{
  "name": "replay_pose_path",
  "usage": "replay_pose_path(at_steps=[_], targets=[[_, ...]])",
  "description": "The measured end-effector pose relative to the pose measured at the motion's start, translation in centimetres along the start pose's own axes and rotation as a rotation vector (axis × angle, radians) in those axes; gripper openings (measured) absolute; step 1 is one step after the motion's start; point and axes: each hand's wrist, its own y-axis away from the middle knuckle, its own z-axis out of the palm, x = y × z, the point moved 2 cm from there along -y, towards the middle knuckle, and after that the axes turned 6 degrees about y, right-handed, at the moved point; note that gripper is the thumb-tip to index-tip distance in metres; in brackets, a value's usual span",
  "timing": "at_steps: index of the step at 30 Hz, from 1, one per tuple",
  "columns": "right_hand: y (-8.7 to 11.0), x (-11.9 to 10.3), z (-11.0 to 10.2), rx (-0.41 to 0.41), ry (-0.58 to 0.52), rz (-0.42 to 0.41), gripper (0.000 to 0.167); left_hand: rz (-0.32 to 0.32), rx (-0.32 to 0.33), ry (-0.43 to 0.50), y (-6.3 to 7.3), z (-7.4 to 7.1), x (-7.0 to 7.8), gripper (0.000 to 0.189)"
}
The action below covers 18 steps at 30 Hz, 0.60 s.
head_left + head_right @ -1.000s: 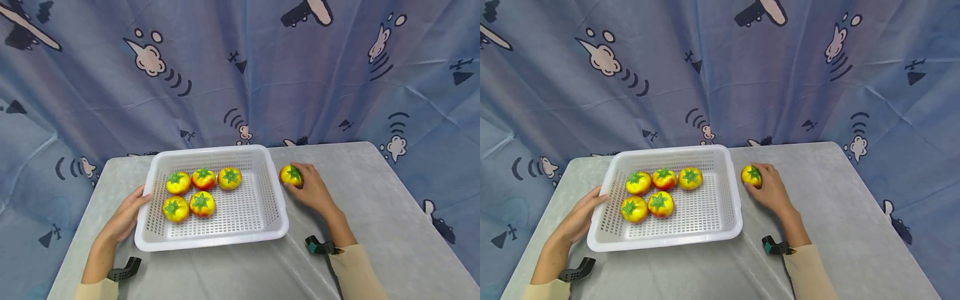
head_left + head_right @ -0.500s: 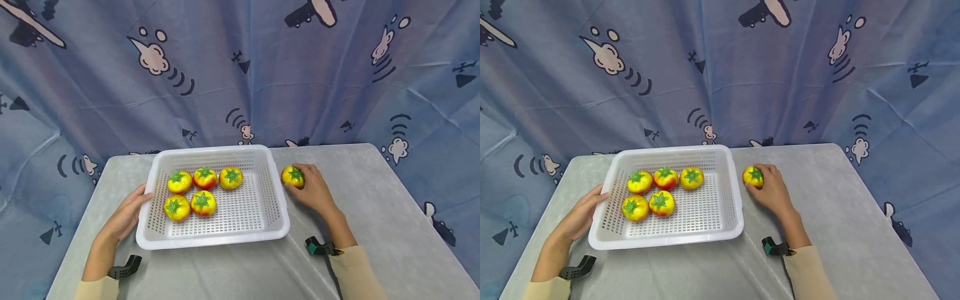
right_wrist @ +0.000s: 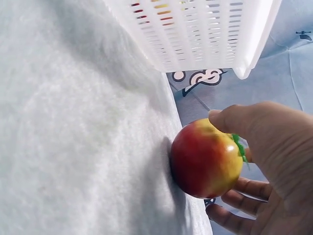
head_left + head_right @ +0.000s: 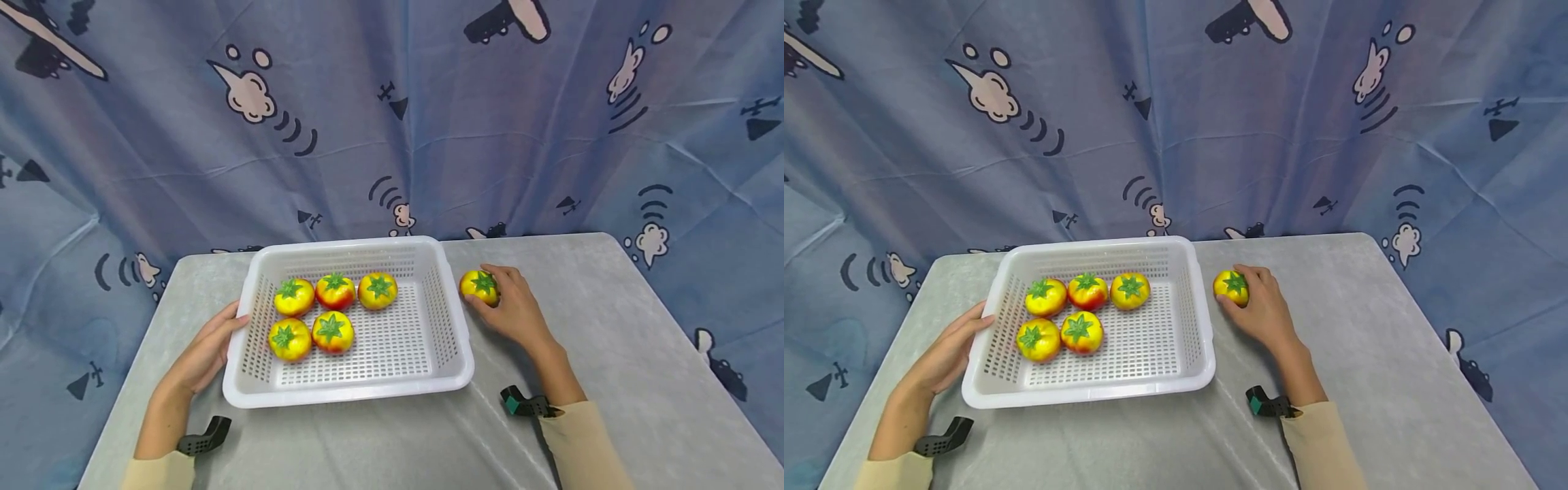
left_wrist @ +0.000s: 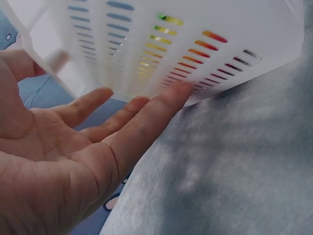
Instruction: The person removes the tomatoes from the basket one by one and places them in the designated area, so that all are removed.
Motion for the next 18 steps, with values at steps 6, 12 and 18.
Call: replay_pose_path(at_steps=[6,12,18], targets=[[0.1,-0.2,-0.6,0.027,-0.008,-0.011,0.069,0.008,-0.013,0.001,0.1,-0.2,-0.2,0.069],[0.3,-0.9,-1.4,0.099,-0.018,-0.027,0.065,0.01,-0.013,0.006,0.1,-0.1,-0.2,0.068],[0.5,-1.8,-2.1,0.126,-0.035,-0.031,0.061,0.012,-0.016,0.006,0.0,-0.1,-0.2,0.067]])
